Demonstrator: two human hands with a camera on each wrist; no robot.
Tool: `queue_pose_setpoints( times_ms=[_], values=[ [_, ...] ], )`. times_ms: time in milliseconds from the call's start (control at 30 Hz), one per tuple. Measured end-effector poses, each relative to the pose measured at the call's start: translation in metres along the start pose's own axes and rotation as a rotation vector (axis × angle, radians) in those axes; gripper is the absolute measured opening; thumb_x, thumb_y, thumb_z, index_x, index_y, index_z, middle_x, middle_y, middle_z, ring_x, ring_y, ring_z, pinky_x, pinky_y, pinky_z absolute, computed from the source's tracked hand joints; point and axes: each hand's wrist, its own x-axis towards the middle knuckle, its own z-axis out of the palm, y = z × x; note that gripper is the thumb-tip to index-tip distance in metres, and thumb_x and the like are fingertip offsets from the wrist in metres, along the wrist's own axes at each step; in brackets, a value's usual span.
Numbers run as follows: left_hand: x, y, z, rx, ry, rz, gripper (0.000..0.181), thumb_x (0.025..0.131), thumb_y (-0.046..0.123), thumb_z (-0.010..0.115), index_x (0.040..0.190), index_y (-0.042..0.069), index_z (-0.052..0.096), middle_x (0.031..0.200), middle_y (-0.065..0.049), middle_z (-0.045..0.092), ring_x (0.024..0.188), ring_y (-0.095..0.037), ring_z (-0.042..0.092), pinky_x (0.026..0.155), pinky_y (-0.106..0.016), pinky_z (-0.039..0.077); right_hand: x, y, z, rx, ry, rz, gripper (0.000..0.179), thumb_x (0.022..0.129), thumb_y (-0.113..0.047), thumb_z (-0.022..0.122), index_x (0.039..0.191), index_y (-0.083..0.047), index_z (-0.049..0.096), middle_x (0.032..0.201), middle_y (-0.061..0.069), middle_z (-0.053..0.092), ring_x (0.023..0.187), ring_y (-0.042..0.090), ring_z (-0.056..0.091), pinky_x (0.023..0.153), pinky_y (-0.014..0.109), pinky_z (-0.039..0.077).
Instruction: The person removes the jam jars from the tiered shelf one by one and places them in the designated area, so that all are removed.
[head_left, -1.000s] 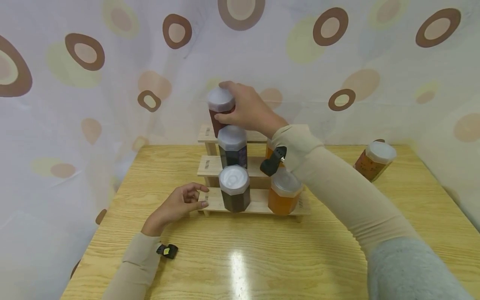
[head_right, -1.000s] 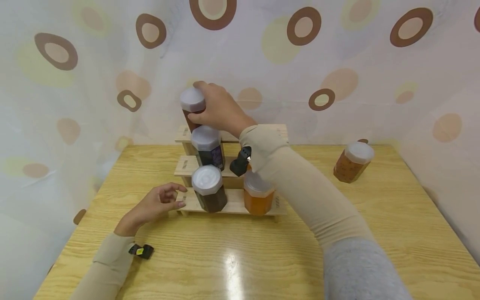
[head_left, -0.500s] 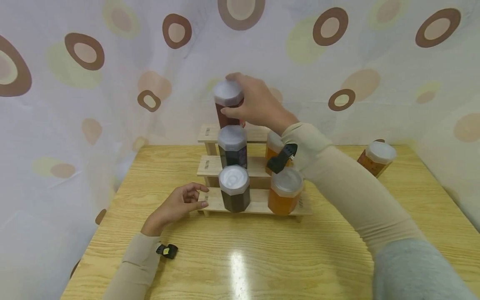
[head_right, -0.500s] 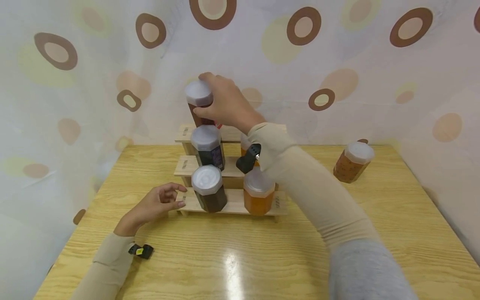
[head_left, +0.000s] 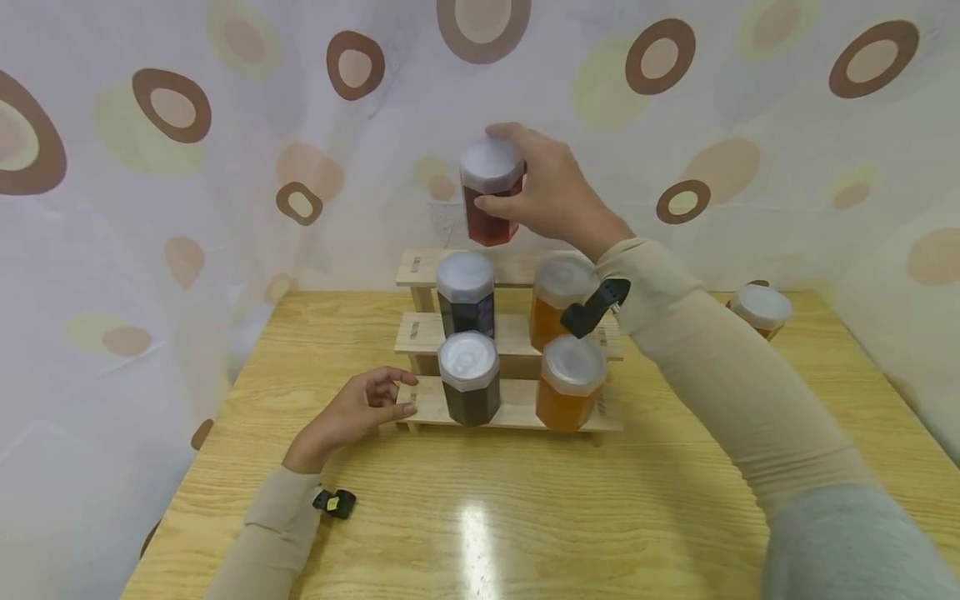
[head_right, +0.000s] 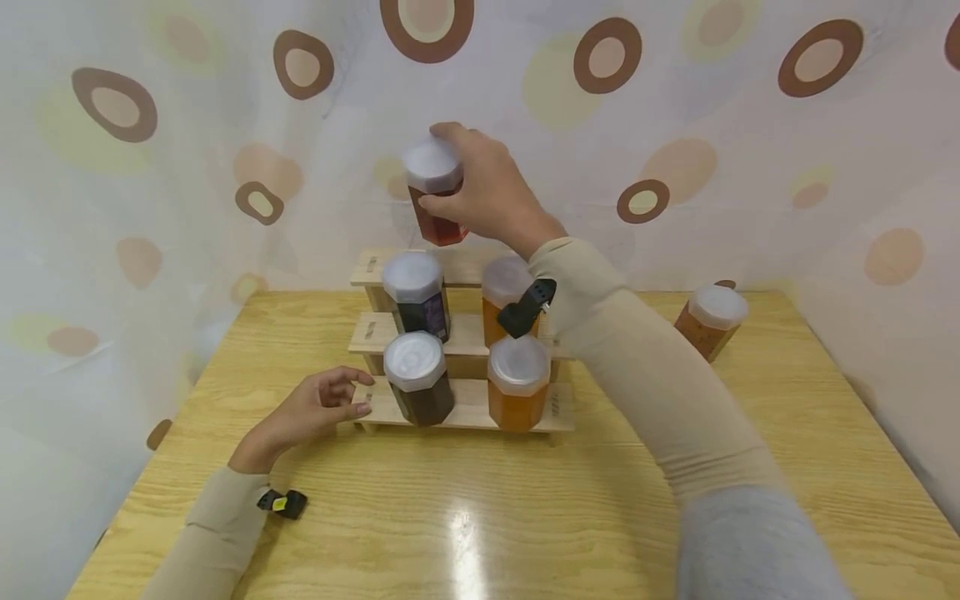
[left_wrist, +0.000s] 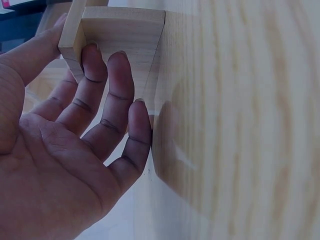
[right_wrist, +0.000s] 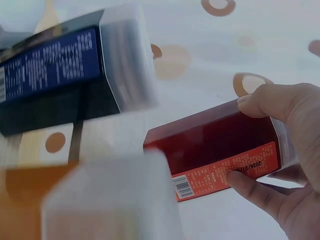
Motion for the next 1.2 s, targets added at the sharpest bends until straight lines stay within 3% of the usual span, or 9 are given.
queue_pose_setpoints(
  times_ms=[200, 367, 600, 933, 1200],
  values=[
    [-0.001, -0.001, 0.001, -0.003, 0.000, -0.002, 0.039, 0.095, 0.003, 0.074, 0.130, -0.004, 0.059, 0.086, -0.009, 0.064, 0.073, -0.021, 0.058, 0.065, -0.025, 0.045, -0.011, 0.013, -0.015, -0.009, 0.029, 0.054, 0.077, 0.091, -0.023, 0.081, 0.156, -0.009, 0.042, 0.144, 0.014, 0.055, 0.116, 0.029, 0.056, 0.099, 0.042, 0.048],
    [0.001, -0.003, 0.002, -0.002, 0.002, 0.000, 0.038, 0.095, 0.004, 0.075, 0.130, -0.003, 0.060, 0.086, -0.009, 0.063, 0.071, -0.015, 0.055, 0.064, -0.024, 0.043, -0.021, 0.026, -0.027, -0.026, 0.065, 0.088, 0.077, 0.091, -0.023, 0.080, 0.156, -0.011, 0.042, 0.144, 0.015, 0.056, 0.118, 0.032, 0.057, 0.100, 0.045, 0.048],
    [0.003, -0.002, 0.001, -0.004, 0.005, 0.007, 0.038, 0.095, 0.002, 0.074, 0.129, -0.003, 0.060, 0.085, -0.008, 0.063, 0.071, -0.016, 0.055, 0.065, -0.024, 0.043, -0.039, 0.045, -0.043, -0.036, 0.111, 0.115, 0.076, 0.091, -0.025, 0.079, 0.157, -0.013, 0.043, 0.145, 0.015, 0.055, 0.116, 0.031, 0.057, 0.092, 0.046, 0.050],
    [0.001, -0.003, -0.002, 0.011, 0.005, 0.008, 0.038, 0.095, 0.002, 0.075, 0.130, -0.003, 0.060, 0.085, -0.008, 0.063, 0.070, -0.013, 0.055, 0.065, -0.024, 0.043, -0.064, 0.073, -0.053, -0.054, 0.175, 0.158, 0.075, 0.091, -0.029, 0.079, 0.156, -0.015, 0.045, 0.143, 0.015, 0.057, 0.111, 0.033, 0.058, 0.077, 0.022, 0.045],
    [0.001, -0.005, 0.000, 0.001, 0.007, 0.027, 0.037, 0.095, 0.002, 0.074, 0.129, -0.003, 0.060, 0.084, -0.009, 0.062, 0.068, -0.012, 0.053, 0.062, -0.023, 0.041, -0.083, 0.088, -0.062, -0.059, 0.217, 0.160, 0.074, 0.089, -0.024, 0.081, 0.154, -0.012, 0.048, 0.140, 0.019, 0.058, 0.103, 0.032, 0.057, 0.074, 0.016, 0.041]
  ],
)
